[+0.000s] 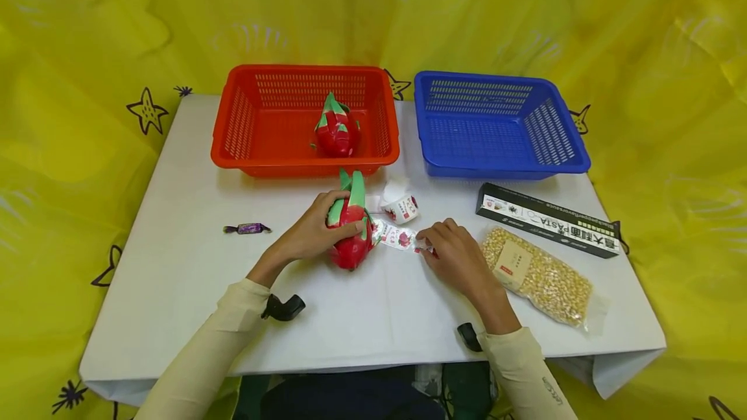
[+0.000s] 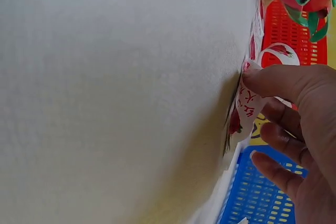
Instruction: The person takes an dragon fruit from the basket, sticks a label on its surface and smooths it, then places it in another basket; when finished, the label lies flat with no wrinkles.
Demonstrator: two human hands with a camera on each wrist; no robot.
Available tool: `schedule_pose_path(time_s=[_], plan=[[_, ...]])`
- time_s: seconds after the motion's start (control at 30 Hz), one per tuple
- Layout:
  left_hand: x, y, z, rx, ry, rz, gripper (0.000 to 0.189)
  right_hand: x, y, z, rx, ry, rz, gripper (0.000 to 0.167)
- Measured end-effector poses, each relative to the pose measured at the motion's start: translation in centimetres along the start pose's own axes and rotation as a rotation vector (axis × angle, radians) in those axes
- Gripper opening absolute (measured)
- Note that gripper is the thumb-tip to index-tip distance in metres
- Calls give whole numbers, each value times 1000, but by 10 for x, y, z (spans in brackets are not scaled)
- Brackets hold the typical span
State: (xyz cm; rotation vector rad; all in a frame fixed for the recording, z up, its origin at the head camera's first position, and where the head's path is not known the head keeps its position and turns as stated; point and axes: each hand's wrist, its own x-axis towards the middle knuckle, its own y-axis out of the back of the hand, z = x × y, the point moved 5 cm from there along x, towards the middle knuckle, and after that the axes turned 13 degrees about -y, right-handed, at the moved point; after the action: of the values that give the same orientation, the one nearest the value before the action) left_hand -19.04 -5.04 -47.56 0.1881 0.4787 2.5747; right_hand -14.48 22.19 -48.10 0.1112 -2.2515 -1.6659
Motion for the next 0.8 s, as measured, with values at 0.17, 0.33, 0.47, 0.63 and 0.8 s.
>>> schedule_pose_path(time_s=[0.17, 0.33, 0.47, 0.63, 0.8], plan=[[1, 0, 2, -39, -39, 36, 56, 1, 4, -2, 3, 5, 4, 10], [3, -1, 4, -66, -52, 59, 50, -1, 5, 3, 106, -68, -30, 15], [4, -1, 5, -58, -55, 63, 49, -2, 10, 5, 180, -132, -28, 15], [2, 0, 5, -65, -47, 58, 49, 1, 20, -13, 509, -202, -30, 10], [-1, -2, 1, -74, -52, 52, 49, 11, 26, -55, 804, -190, -42, 7]])
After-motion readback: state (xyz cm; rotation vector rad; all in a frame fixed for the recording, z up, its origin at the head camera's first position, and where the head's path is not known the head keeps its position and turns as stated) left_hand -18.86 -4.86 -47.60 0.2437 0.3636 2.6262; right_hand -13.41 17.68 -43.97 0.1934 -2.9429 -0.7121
